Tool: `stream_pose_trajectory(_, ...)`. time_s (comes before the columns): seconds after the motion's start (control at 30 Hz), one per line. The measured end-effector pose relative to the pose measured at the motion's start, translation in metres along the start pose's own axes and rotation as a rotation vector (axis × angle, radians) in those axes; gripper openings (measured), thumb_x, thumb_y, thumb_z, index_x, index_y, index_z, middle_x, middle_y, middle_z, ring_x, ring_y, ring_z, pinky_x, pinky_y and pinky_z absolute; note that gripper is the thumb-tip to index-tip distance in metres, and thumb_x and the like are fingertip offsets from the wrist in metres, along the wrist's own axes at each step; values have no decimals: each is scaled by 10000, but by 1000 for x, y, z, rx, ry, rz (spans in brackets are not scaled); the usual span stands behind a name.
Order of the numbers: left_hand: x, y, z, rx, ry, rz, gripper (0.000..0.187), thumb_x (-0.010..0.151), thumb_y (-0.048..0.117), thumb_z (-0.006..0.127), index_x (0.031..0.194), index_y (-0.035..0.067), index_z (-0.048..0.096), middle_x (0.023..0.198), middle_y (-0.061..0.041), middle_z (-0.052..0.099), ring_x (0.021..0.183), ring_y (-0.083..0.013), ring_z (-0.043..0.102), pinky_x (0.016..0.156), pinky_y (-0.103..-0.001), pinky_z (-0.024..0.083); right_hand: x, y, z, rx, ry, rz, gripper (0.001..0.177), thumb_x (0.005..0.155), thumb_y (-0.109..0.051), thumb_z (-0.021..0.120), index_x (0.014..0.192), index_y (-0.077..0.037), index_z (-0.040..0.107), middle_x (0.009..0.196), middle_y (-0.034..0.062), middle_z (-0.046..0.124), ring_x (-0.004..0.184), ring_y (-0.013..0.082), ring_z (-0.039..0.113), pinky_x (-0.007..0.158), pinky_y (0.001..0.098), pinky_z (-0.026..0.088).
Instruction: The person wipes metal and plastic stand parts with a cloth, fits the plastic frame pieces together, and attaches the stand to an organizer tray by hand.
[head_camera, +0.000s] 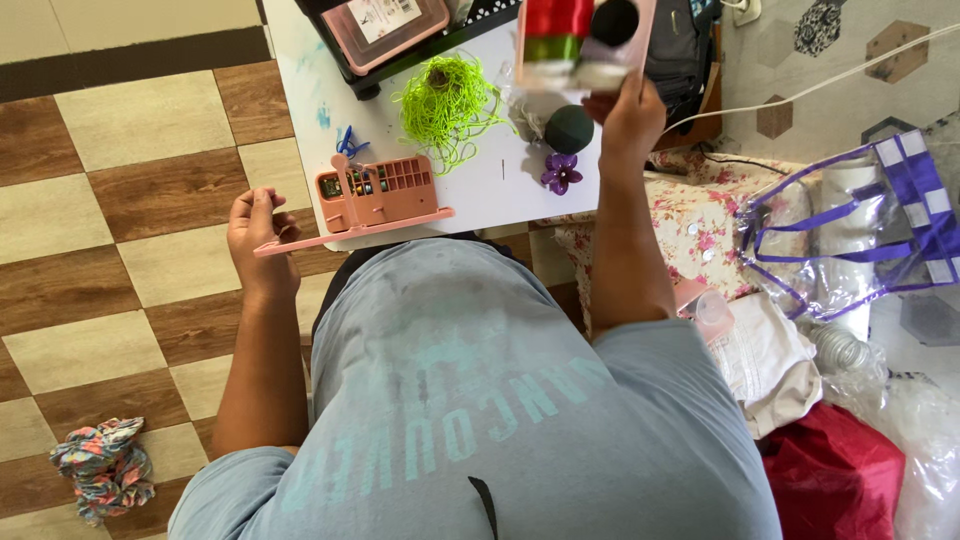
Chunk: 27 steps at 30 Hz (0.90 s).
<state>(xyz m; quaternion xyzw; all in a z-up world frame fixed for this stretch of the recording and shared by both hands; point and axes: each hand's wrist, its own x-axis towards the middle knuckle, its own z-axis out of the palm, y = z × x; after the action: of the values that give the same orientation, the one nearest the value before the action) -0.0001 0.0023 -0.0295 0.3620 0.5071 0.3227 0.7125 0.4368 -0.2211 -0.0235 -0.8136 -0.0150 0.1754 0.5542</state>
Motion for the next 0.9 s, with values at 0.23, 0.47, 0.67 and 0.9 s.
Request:
stream_pose_trajectory(0.23, -12, -4, -1, -1, 7, -6, 163, 1066, 263, 596, 1099, 104, 611, 985, -1, 622, 743, -72, 561, 650, -211, 463, 63, 10, 68, 323, 19, -147, 372, 1033, -257, 496, 1040, 67, 678, 805, 161, 767, 660, 218, 798, 599, 340, 664)
stream_pose_trajectory(0.47, -27, -4, -5, -13, 63, -48, 155, 1069, 251, 574, 1092, 101, 609, 987, 5, 622, 736, -61, 548, 655, -221, 492, 82, 3, 111, 310, -18, -288, 351, 1021, -270, 522, 1116, 27, 682, 780, 131, 774, 637, 199, 782, 539, 323, 666)
stream_pose_trajectory(0.67, -37, -9, -13, 20, 80, -51, 154, 1069, 256, 564, 1110, 113, 605, 1012, 14, 625, 782, -41, 582, 672, -214, 481, 116, -6, 121, 254, -124, -140, 370, 1045, -273, 498, 1028, 38, 697, 740, 123, 775, 592, 197, 790, 547, 324, 633)
stream_pose_trajectory(0.9, -44, -10, -15, -7, 75, -66, 147, 1060, 240, 575, 1120, 108, 603, 999, 12, 626, 746, -39, 586, 665, -202, 482, 167, 9, 140, 4, -155, -186, 400, 1050, -307, 446, 936, -10, 689, 680, 97, 756, 543, 160, 768, 454, 287, 633)
